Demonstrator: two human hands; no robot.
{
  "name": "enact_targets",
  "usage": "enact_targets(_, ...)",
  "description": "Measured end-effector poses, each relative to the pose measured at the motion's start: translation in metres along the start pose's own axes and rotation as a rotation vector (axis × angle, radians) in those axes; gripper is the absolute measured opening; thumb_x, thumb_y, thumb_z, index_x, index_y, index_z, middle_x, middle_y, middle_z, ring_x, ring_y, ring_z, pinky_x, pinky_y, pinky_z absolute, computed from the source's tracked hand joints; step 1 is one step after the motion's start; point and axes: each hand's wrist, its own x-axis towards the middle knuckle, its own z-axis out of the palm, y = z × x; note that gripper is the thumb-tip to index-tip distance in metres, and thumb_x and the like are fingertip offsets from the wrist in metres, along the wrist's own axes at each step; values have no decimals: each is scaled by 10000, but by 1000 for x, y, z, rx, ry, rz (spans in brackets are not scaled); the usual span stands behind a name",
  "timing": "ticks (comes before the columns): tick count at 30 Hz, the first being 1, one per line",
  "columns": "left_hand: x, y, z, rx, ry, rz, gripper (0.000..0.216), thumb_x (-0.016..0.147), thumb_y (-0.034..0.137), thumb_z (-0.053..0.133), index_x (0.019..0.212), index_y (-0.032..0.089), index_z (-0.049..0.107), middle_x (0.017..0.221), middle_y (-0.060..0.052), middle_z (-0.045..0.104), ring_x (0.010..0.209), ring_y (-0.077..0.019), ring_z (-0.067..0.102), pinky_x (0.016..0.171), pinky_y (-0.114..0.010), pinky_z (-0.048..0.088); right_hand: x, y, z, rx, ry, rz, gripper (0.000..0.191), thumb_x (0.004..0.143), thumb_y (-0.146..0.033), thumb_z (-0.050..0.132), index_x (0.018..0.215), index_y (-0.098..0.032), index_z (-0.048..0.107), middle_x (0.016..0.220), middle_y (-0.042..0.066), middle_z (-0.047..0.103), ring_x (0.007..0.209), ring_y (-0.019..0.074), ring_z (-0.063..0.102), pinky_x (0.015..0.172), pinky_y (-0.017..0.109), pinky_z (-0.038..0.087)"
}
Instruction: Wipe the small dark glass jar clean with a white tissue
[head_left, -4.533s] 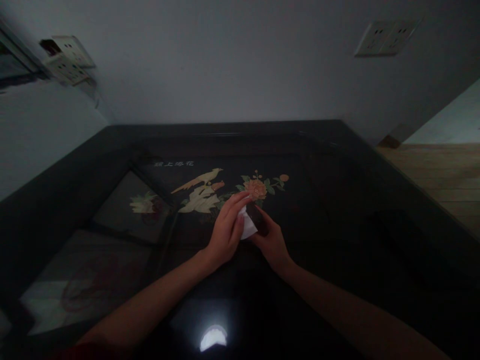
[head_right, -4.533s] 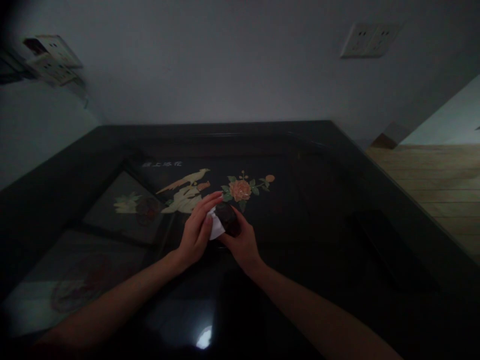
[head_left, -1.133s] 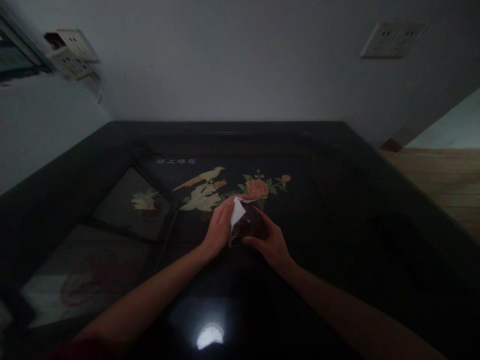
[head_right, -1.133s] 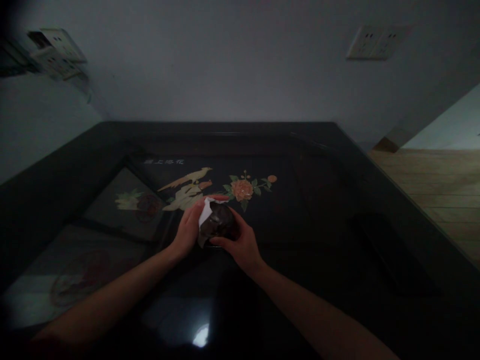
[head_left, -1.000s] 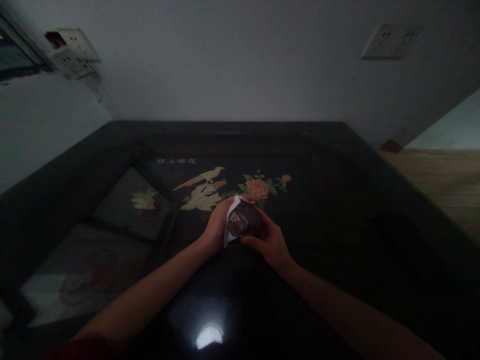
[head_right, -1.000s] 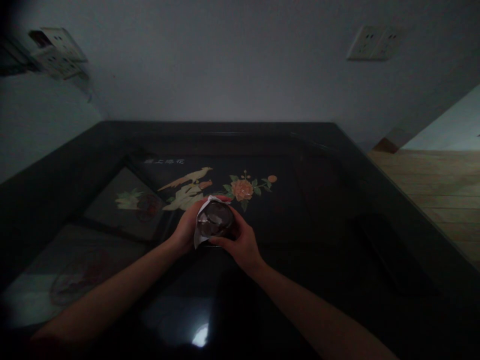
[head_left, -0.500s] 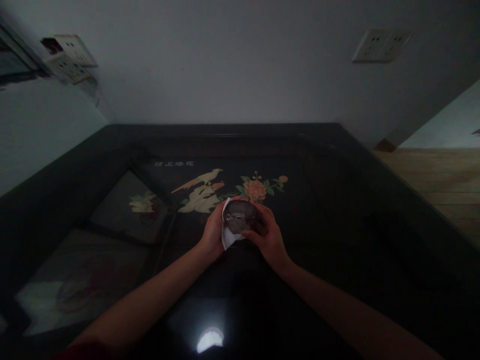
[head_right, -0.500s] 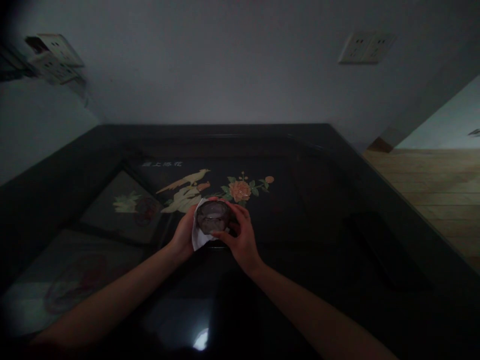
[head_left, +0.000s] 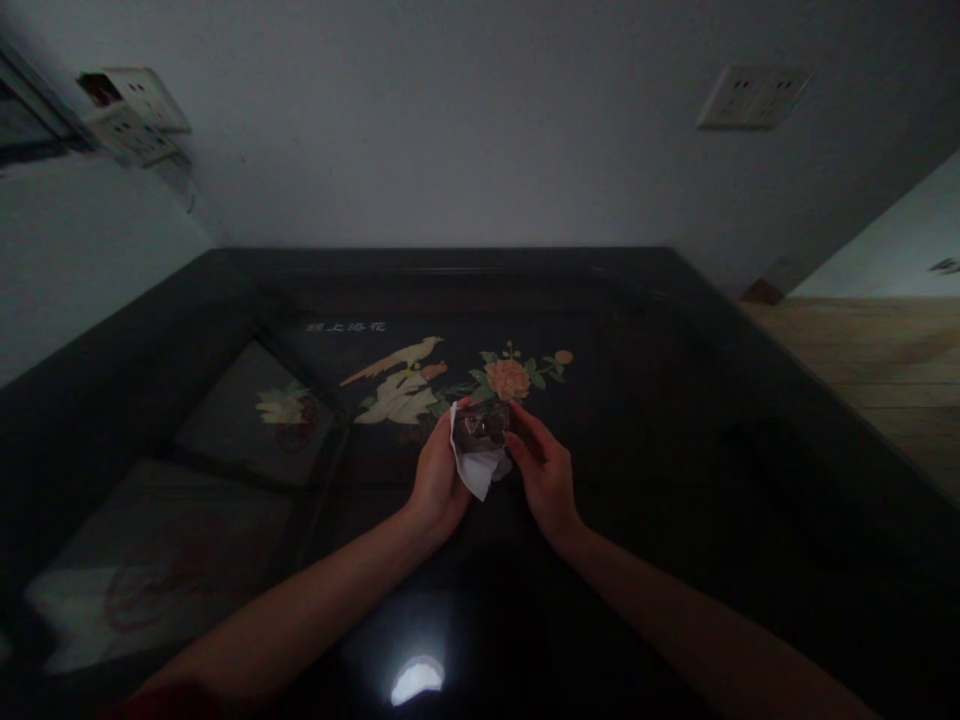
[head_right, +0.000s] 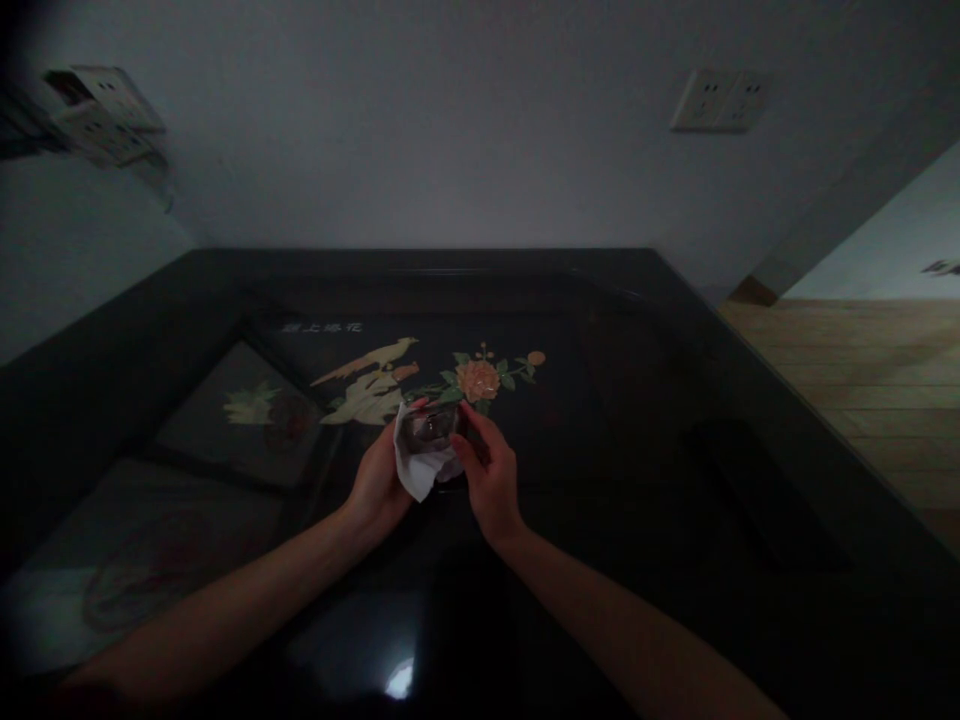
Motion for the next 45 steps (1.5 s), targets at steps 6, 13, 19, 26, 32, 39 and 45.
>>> enact_targets(6, 1, -7, -8, 87, -49, 126, 269, 940, 275, 476, 1172, 185, 578, 930, -16, 698, 765, -120, 661, 717, -229, 518, -1, 1, 3, 25, -118, 54, 724, 748, -458, 727, 1389, -247, 466, 1395, 95, 541, 1215, 281, 570, 1031, 430, 459)
enact_targets(13, -1, -21, -22, 487, -192, 425, 448, 944, 442, 450, 1368, 296, 443, 1379, -41, 531, 1219, -199, 543, 1054, -346, 406, 1, 5, 2, -4, -52, -5, 717, 693, -412, 778, 1337, -266, 499, 1363, 88, 510, 1239, 264, 526, 1013, 397, 473)
enact_targets(19, -4, -14, -23, 799, -255, 728, 461, 974, 423, 373, 1406, 266, 395, 1486, -59, 410, 1377, -208, 372, 1167, -391, 254, 2, 4, 3, 135, -56, 29, 623, 660, -325, 792, 1239, -251, 575, 1256, 69, 602, 1172, 262, 579, 1004, 406, 480)
enact_targets(26, 3, -7, -25, 1003, -379, 985, 455, 991, 335, 355, 1439, 259, 334, 1530, -81, 342, 1435, -191, 265, 1192, -410, 180, 2, -4, 5, 281, -154, 134, 654, 628, -244, 793, 1244, -253, 572, 1287, 41, 636, 1177, 261, 598, 1019, 415, 474)
enact_targets(32, 6, -13, -31, 1044, -401, 1030, 441, 993, 298, 349, 1433, 276, 343, 1536, -82, 329, 1445, -205, 242, 1186, -443, 191, 4, 0, 2, 277, -151, 126, 651, 627, -263, 798, 1239, -252, 574, 1301, 58, 627, 1202, 273, 581, 1033, 438, 462)
enact_targets(39, 5, -9, -28, 1032, -430, 1021, 427, 985, 292, 369, 1411, 279, 391, 1522, -75, 360, 1436, -204, 265, 1185, -434, 184, 7, -2, 3, 327, -130, 183, 606, 624, -303, 810, 1197, -252, 619, 1274, 56, 645, 1190, 282, 586, 1038, 445, 447)
enact_targets(45, 14, 6, -21, 969, -412, 861, 407, 963, 384, 408, 1326, 230, 511, 1436, -76, 483, 1372, -219, 375, 1163, -409, 226, 10, 3, 5, 414, -97, 244, 598, 582, -331, 838, 1147, -256, 656, 1161, 40, 708, 1067, 263, 654, 993, 445, 484)
